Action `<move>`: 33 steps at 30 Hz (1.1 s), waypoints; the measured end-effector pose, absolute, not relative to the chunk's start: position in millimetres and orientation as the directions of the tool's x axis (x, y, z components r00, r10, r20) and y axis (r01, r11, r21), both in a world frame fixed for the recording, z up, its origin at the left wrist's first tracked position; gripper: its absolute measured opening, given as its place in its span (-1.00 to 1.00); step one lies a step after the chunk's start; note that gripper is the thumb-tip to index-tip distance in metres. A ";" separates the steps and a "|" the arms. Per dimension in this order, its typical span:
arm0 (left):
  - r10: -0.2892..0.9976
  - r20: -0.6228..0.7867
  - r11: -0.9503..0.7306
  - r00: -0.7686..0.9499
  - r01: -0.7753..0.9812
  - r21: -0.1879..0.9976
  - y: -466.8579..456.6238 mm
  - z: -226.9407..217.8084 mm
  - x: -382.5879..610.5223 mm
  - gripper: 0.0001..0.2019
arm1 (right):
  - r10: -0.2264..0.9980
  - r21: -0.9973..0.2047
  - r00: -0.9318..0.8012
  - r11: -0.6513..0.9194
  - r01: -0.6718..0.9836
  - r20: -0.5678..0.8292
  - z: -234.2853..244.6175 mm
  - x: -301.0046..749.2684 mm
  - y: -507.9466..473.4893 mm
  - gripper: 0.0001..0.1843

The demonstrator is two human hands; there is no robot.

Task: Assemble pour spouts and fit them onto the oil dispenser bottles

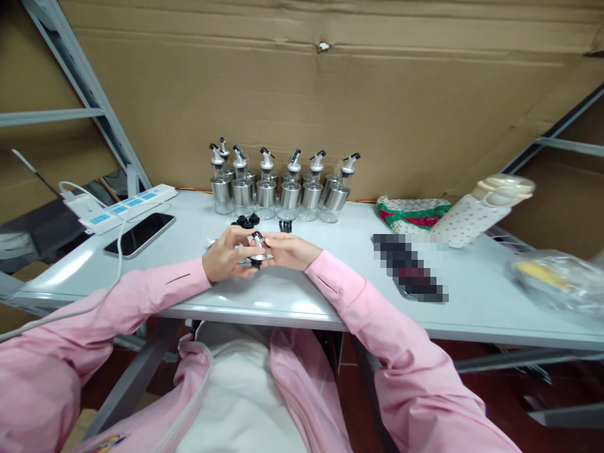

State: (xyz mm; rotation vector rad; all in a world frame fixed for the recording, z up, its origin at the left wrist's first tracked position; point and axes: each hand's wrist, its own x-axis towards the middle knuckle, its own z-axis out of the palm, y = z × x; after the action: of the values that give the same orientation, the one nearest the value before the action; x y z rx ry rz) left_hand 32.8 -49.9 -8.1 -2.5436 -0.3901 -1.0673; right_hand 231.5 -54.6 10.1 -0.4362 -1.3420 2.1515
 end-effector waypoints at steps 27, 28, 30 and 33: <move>0.092 0.754 -0.909 0.651 0.364 -0.204 -54.9 5.4 36.1 -0.77 | 0.627 -0.872 -0.775 -0.337 -0.356 0.074 12.8 229.8 -56.5 -0.77; 0.103 0.739 -0.905 0.665 0.372 -0.208 -54.3 5.1 35.8 -0.77 | 0.628 -0.868 -0.775 -0.342 -0.359 0.073 12.9 230.1 -56.4 -0.78; 0.117 0.727 -0.897 0.676 0.386 -0.215 -53.1 3.7 35.1 -0.76 | 0.640 -0.862 -0.766 -0.353 -0.364 0.062 13.1 230.1 -56.2 -0.79; 0.068 0.744 -0.891 0.665 0.376 -0.255 -51.8 1.2 35.0 -0.75 | 0.652 -0.866 -0.758 -0.364 -0.344 0.027 13.3 228.9 -56.5 -0.76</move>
State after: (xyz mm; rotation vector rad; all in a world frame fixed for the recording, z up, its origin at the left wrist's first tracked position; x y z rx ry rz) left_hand 35.0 -51.8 1.2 -2.4929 -0.3484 -1.0916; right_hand 228.9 -56.5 13.3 -0.4307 -1.2501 2.1410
